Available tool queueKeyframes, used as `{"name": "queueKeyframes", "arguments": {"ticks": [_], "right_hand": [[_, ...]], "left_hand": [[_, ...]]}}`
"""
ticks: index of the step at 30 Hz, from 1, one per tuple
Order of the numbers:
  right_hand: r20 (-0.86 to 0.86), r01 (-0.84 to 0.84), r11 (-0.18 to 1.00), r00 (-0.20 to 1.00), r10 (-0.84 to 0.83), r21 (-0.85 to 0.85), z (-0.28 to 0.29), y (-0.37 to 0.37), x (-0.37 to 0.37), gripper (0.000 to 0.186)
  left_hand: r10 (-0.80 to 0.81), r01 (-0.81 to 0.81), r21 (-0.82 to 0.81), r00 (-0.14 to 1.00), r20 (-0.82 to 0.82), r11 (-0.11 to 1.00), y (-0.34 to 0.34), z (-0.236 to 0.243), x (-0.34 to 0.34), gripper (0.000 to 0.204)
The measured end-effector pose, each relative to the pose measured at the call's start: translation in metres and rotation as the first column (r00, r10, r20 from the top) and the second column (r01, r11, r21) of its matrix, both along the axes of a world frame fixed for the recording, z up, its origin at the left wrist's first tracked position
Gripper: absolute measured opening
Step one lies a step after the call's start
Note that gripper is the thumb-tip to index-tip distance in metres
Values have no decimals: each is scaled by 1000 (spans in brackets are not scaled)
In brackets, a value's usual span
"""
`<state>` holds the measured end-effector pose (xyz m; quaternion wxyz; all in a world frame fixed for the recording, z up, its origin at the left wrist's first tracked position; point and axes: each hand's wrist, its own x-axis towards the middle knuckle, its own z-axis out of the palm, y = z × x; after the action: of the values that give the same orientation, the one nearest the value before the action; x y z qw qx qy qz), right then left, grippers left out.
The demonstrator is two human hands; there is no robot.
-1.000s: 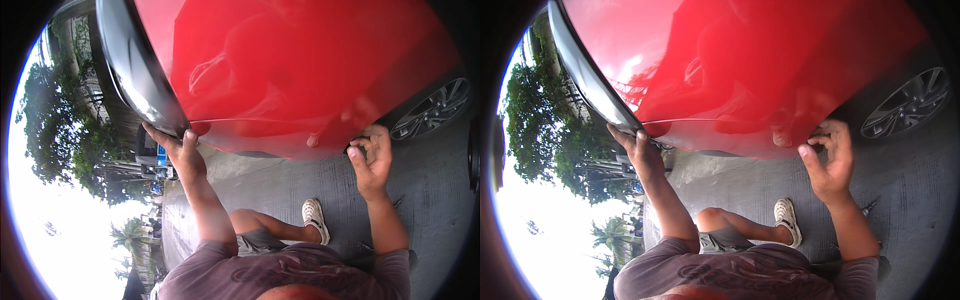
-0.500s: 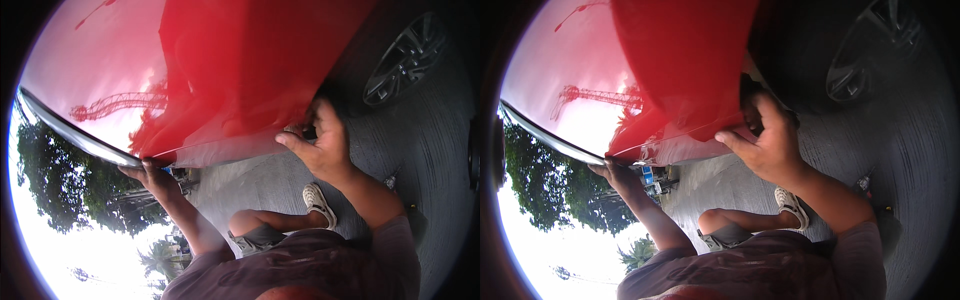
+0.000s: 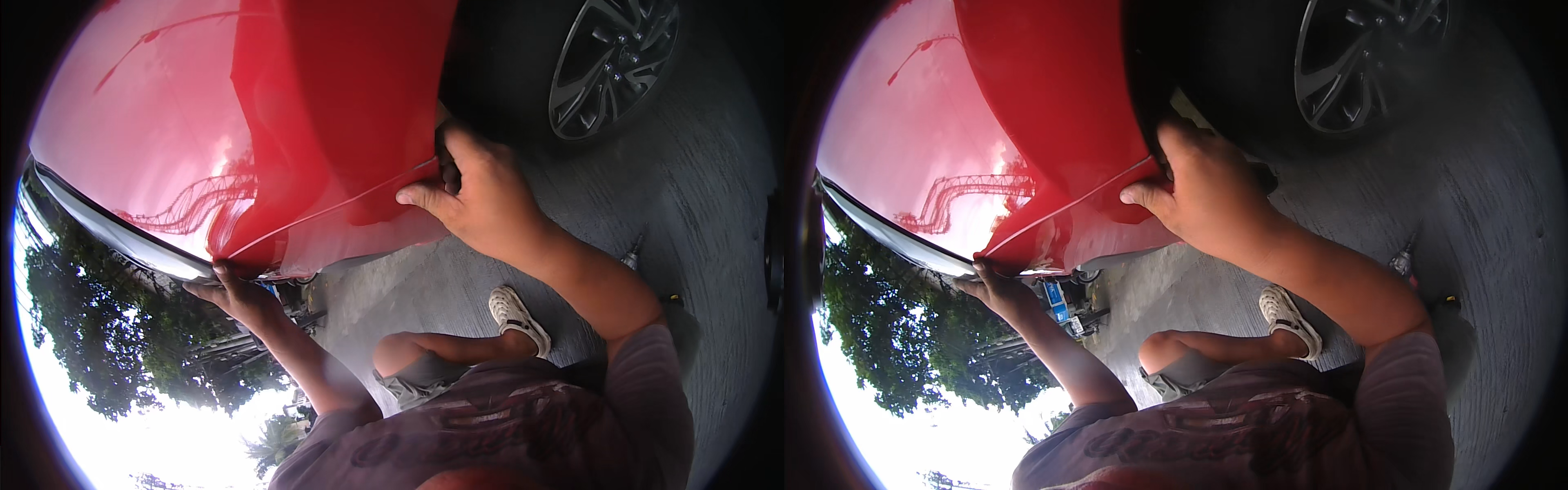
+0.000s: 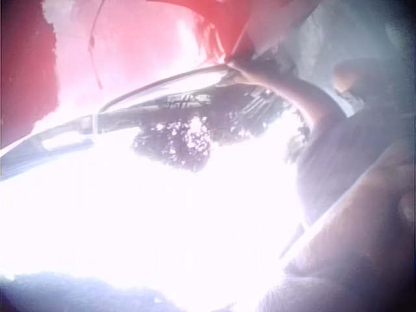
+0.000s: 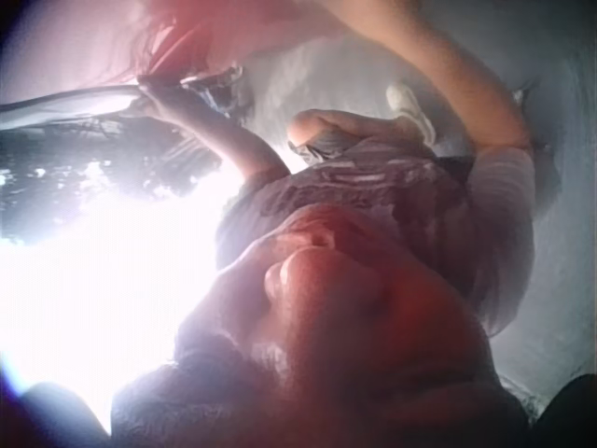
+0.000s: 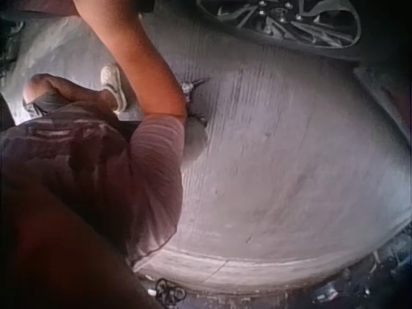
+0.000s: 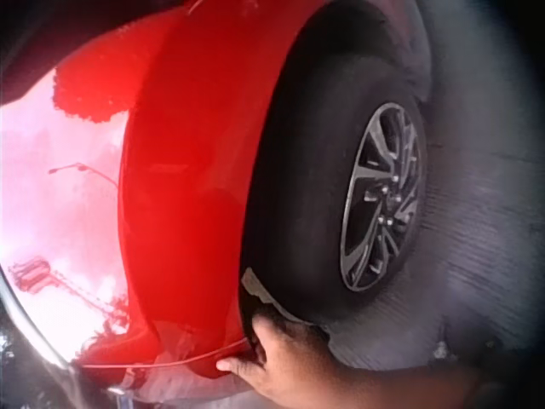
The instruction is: The person uses a cordless impact driver to remove screws from the lower edge of a red car's front bumper. They then detach the bumper cover, reposition it, and use a wrench to tighten fasteners underneath the wheel arch, securing the bumper back in place.
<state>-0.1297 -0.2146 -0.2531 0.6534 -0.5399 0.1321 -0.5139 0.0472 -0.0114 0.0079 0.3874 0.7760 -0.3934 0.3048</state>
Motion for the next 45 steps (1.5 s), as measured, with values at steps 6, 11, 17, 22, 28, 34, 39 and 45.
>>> {"name": "queueKeyframes", "arguments": {"ticks": [6, 11, 17, 22, 28, 34, 39, 45], "right_hand": [[-495, -238, 929, 866, 71, -283, 21, -10, -18, 59], [-525, -197, 941, 851, 24, -276, 10, 1, -11, 66], [-211, 145, 950, 955, -207, -275, 10, 5, 5, 65], [-79, -127, 991, 988, 129, 38, 2, -1, 11, 76], [-295, -184, 983, 941, 169, -22, 2, -3, 11, 82], [-83, -56, 998, 995, 57, 19, 2, 10, 11, 73], [102, -91, 989, 992, 80, 113, 1, 7, 2, 62], [92, -220, 971, 973, 212, 93, -3, 7, 9, 55]], "left_hand": [[20, -22, 37, 998, 54, 999, 3, -2, -6, 108], [11, -12, 10, 999, 38, 1000, 4, -8, -5, 123], [-58, 63, -50, 995, 83, 997, 15, 8, 22, 127], [59, -61, 5, 981, 186, 998, 20, 2, 29, 131], [193, -207, 29, 946, 261, 978, 22, 5, 14, 138], [9, -9, -3, 991, 134, 1000, 24, 4, 4, 124], [-116, 116, 6, 993, -14, 993, 22, 2, -14, 122], [98, -107, 74, 989, 115, 991, 23, 4, 15, 138]]}}
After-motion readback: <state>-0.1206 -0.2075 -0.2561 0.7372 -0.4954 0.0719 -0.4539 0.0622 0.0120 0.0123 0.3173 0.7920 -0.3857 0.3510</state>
